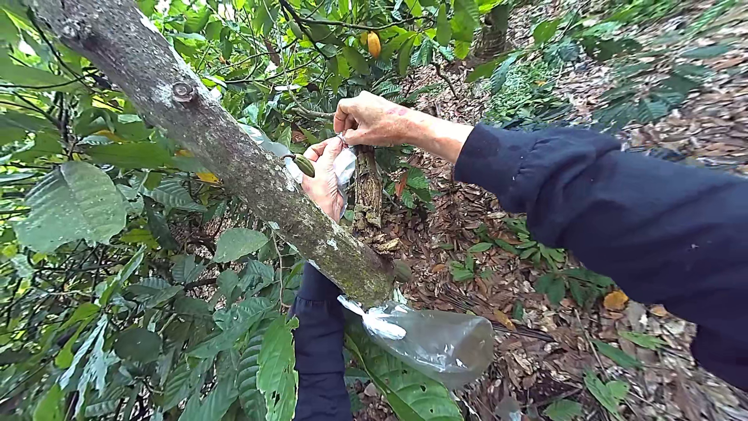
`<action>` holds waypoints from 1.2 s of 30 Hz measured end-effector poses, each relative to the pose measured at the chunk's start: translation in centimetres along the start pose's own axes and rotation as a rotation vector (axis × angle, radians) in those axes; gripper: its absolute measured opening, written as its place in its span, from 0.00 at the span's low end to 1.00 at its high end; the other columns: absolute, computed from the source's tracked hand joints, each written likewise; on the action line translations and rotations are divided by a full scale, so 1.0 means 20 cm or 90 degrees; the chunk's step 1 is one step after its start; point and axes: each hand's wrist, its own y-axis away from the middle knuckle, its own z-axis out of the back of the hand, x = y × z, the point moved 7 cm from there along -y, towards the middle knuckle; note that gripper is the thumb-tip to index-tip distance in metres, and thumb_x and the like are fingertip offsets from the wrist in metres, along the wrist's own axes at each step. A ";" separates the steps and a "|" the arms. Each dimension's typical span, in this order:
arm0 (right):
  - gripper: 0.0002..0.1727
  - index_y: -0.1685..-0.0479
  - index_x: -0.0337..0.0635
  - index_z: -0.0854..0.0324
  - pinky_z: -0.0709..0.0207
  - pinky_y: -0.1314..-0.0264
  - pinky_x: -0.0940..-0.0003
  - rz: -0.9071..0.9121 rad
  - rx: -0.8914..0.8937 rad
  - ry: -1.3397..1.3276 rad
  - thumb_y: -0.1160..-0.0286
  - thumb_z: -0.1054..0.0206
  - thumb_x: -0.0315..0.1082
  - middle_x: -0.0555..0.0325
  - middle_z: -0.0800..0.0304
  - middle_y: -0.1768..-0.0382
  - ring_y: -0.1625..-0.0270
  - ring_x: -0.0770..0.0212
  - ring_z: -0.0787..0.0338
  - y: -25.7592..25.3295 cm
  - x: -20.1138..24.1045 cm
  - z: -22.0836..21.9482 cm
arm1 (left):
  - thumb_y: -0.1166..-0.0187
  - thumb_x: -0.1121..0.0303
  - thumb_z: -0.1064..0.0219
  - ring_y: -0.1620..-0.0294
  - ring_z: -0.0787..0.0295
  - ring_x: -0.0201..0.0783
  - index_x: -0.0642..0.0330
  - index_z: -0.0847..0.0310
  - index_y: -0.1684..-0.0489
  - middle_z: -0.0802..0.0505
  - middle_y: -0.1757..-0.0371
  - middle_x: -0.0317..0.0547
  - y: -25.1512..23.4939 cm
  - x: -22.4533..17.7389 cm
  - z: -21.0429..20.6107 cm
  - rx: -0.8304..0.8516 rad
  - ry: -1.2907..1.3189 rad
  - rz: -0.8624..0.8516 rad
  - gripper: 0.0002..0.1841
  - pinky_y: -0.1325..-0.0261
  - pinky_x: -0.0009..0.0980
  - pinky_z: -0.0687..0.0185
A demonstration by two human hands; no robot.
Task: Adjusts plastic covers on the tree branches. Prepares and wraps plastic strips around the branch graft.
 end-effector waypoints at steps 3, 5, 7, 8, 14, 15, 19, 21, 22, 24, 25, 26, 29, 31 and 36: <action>0.09 0.52 0.51 0.08 0.28 0.36 0.37 -0.027 0.008 0.061 0.24 0.32 0.37 0.58 0.06 0.56 0.39 0.48 0.14 0.01 0.03 0.00 | 0.24 0.63 0.24 0.67 0.10 0.29 0.52 0.11 0.53 0.07 0.63 0.38 -0.01 -0.01 0.01 -0.006 -0.056 -0.068 0.08 0.64 0.26 0.13; 0.10 0.51 0.52 0.08 0.32 0.33 0.38 -0.043 0.024 0.086 0.21 0.35 0.37 0.57 0.08 0.52 0.34 0.47 0.18 0.01 0.04 0.00 | 0.23 0.63 0.24 0.63 0.09 0.30 0.52 0.11 0.52 0.06 0.60 0.38 0.00 -0.03 0.01 -0.005 -0.105 -0.108 0.09 0.58 0.28 0.12; 0.10 0.50 0.52 0.08 0.33 0.33 0.39 -0.047 0.036 0.098 0.20 0.35 0.37 0.57 0.08 0.51 0.34 0.47 0.19 0.01 0.05 0.00 | 0.23 0.63 0.25 0.59 0.08 0.30 0.52 0.10 0.51 0.05 0.57 0.37 0.00 -0.05 0.00 0.001 -0.149 -0.142 0.09 0.52 0.30 0.12; 0.11 0.49 0.53 0.08 0.33 0.32 0.38 -0.048 0.041 0.099 0.19 0.36 0.36 0.57 0.08 0.51 0.33 0.47 0.20 0.01 0.05 0.00 | 0.22 0.64 0.25 0.58 0.08 0.30 0.52 0.10 0.50 0.05 0.56 0.37 0.00 -0.07 0.00 0.009 -0.175 -0.159 0.08 0.51 0.29 0.12; 0.11 0.46 0.50 0.09 0.26 0.36 0.34 -0.017 0.042 0.040 0.21 0.32 0.37 0.58 0.05 0.52 0.39 0.51 0.11 -0.01 0.02 0.02 | 0.21 0.67 0.28 0.60 0.10 0.27 0.55 0.12 0.49 0.06 0.57 0.37 0.00 -0.11 -0.02 0.034 -0.257 -0.187 0.08 0.52 0.27 0.14; 0.12 0.44 0.49 0.10 0.25 0.37 0.34 -0.017 0.060 0.025 0.23 0.30 0.37 0.57 0.05 0.51 0.41 0.51 0.10 -0.01 0.02 0.02 | 0.21 0.66 0.27 0.61 0.10 0.27 0.54 0.12 0.50 0.06 0.57 0.37 0.00 -0.11 -0.02 0.023 -0.247 -0.172 0.08 0.53 0.27 0.14; 0.23 0.37 0.48 0.12 0.26 0.39 0.28 -0.059 0.090 0.035 0.33 0.21 0.42 0.52 0.06 0.49 0.39 0.43 0.12 -0.02 0.04 0.02 | 0.22 0.62 0.26 0.63 0.10 0.31 0.51 0.10 0.49 0.06 0.58 0.38 -0.01 -0.06 0.00 -0.002 -0.160 -0.125 0.09 0.59 0.29 0.13; 0.21 0.42 0.53 0.10 0.26 0.41 0.28 -0.069 0.044 0.076 0.36 0.21 0.45 0.56 0.05 0.54 0.38 0.41 0.13 -0.01 0.05 0.02 | 0.22 0.66 0.26 0.65 0.10 0.33 0.55 0.10 0.54 0.06 0.61 0.41 -0.04 -0.05 0.00 -0.019 -0.120 -0.126 0.06 0.61 0.31 0.14; 0.20 0.44 0.53 0.09 0.27 0.41 0.29 -0.080 0.022 0.081 0.37 0.20 0.44 0.57 0.04 0.55 0.38 0.41 0.14 0.00 0.06 0.02 | 0.23 0.68 0.26 0.66 0.10 0.34 0.57 0.10 0.57 0.06 0.64 0.42 -0.06 -0.05 0.00 -0.034 -0.107 -0.123 0.05 0.63 0.31 0.14; 0.17 0.49 0.47 0.09 0.27 0.41 0.31 -0.100 -0.031 0.058 0.38 0.19 0.38 0.52 0.05 0.61 0.43 0.38 0.12 0.07 0.12 0.04 | 0.25 0.71 0.25 0.68 0.11 0.33 0.59 0.10 0.60 0.06 0.67 0.42 -0.06 -0.06 0.00 -0.064 -0.094 -0.094 0.04 0.64 0.31 0.16; 0.16 0.48 0.47 0.10 0.26 0.40 0.32 -0.107 -0.042 0.057 0.36 0.20 0.37 0.52 0.06 0.61 0.42 0.38 0.13 0.08 0.13 0.04 | 0.26 0.72 0.24 0.68 0.11 0.33 0.60 0.10 0.60 0.07 0.67 0.43 -0.06 -0.06 0.00 -0.075 -0.085 -0.075 0.03 0.64 0.30 0.16; 0.16 0.49 0.49 0.12 0.25 0.42 0.35 -0.097 -0.062 0.075 0.36 0.21 0.39 0.56 0.07 0.62 0.43 0.42 0.13 0.07 0.10 0.02 | 0.27 0.74 0.24 0.68 0.11 0.34 0.61 0.11 0.61 0.07 0.68 0.44 -0.05 -0.06 0.00 -0.083 -0.074 -0.057 0.03 0.64 0.30 0.15; 0.08 0.58 0.49 0.11 0.27 0.44 0.35 -0.072 -0.104 0.081 0.35 0.22 0.36 0.52 0.09 0.63 0.45 0.40 0.15 0.10 0.12 0.01 | 0.28 0.76 0.24 0.70 0.12 0.35 0.63 0.12 0.63 0.08 0.69 0.46 -0.05 -0.04 0.00 -0.099 -0.060 -0.021 0.03 0.65 0.30 0.16; 0.03 0.62 0.49 0.08 0.27 0.44 0.38 -0.096 -0.086 0.100 0.30 0.25 0.34 0.52 0.10 0.63 0.42 0.40 0.17 0.12 0.16 0.02 | 0.29 0.78 0.24 0.70 0.12 0.36 0.65 0.11 0.63 0.08 0.69 0.48 -0.05 -0.05 0.00 -0.094 -0.055 -0.021 0.04 0.65 0.31 0.15; 0.05 0.61 0.52 0.07 0.29 0.40 0.41 -0.093 -0.061 0.118 0.28 0.29 0.37 0.56 0.08 0.62 0.40 0.44 0.18 0.09 0.13 -0.01 | 0.32 0.79 0.22 0.63 0.08 0.33 0.67 0.10 0.62 0.05 0.65 0.47 -0.04 -0.09 -0.01 -0.052 -0.115 -0.053 0.06 0.55 0.29 0.11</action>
